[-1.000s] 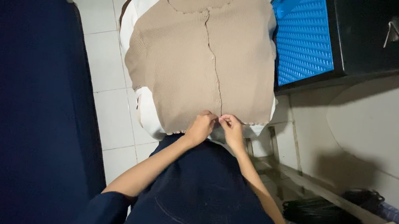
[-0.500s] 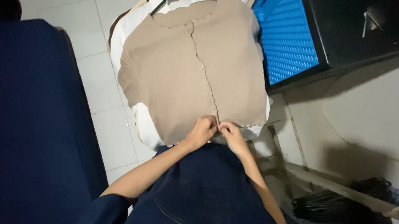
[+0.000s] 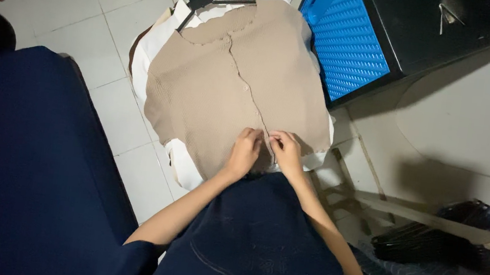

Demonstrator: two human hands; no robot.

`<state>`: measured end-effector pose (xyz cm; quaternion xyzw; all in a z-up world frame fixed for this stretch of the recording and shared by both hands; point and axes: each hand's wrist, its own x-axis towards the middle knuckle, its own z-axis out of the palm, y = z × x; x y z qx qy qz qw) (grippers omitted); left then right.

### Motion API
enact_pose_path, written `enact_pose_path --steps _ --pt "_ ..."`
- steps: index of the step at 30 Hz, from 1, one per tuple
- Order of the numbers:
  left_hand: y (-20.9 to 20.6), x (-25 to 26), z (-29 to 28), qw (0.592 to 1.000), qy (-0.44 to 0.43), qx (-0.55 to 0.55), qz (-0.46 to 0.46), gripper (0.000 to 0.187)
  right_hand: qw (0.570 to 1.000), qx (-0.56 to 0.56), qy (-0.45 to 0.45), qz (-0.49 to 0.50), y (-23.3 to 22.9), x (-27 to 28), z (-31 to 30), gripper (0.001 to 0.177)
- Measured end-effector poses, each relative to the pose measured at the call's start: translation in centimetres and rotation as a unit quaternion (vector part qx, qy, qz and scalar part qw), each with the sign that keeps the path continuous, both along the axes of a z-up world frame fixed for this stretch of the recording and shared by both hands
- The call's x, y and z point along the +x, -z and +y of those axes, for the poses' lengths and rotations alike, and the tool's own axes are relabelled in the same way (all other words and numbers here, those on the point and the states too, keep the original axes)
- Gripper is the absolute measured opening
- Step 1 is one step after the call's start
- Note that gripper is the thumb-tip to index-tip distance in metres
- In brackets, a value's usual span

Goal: Organizing and hanging clothes from a rack onto hangers

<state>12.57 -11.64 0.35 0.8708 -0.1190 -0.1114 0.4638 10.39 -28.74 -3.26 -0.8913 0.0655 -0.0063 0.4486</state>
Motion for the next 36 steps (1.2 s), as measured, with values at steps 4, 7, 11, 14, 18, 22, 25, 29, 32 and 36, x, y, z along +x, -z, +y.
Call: enact_pose_path --steps 4,7,11,14,18,22,25,29,32,36 --pt "1.2 0.1 -0.2 0.998 0.031 0.044 -0.029 0.020 1.000 0.012 -0.003 -0.002 1.1 0.8 0.7 0.009" --pt "0.7 0.4 0.0 0.998 0.034 0.035 -0.035 0.015 0.997 0.074 0.011 0.033 0.3 0.4 1.0 0.010" --pt "0.5 0.7 0.1 0.998 0.022 0.032 -0.044 0.009 0.976 0.191 0.048 0.094 -0.5 -0.4 0.6 0.015" --pt "0.7 0.9 0.1 1.000 0.014 0.016 0.002 0.011 0.982 0.157 0.031 0.097 -1.0 -0.7 1.0 0.016" --pt "2.3 1.9 0.1 0.998 0.048 0.027 -0.009 0.012 0.991 0.099 0.020 0.083 -0.1 0.5 0.3 0.013" --pt "0.3 2.7 1.1 0.999 0.020 -0.049 0.014 0.014 0.999 0.022 0.031 0.025 -2.2 2.6 1.2 0.014" --pt "-2.1 4.5 1.8 0.998 -0.025 -0.055 0.005 0.026 0.999 0.035 0.027 0.002 -5.3 4.7 3.1 0.018" --pt "-1.0 5.6 1.4 0.999 -0.019 0.006 -0.038 0.029 0.998 0.051 0.026 -0.006 -0.3 7.1 3.8 0.011" --pt "-0.8 6.0 1.3 0.999 -0.029 -0.005 -0.029 0.018 0.987 0.152 0.044 0.034 0.5 7.4 3.5 0.010" --pt "-1.5 6.0 1.6 0.999 -0.044 -0.016 -0.014 0.012 0.984 0.161 0.038 0.066 -1.5 7.0 3.6 0.011"
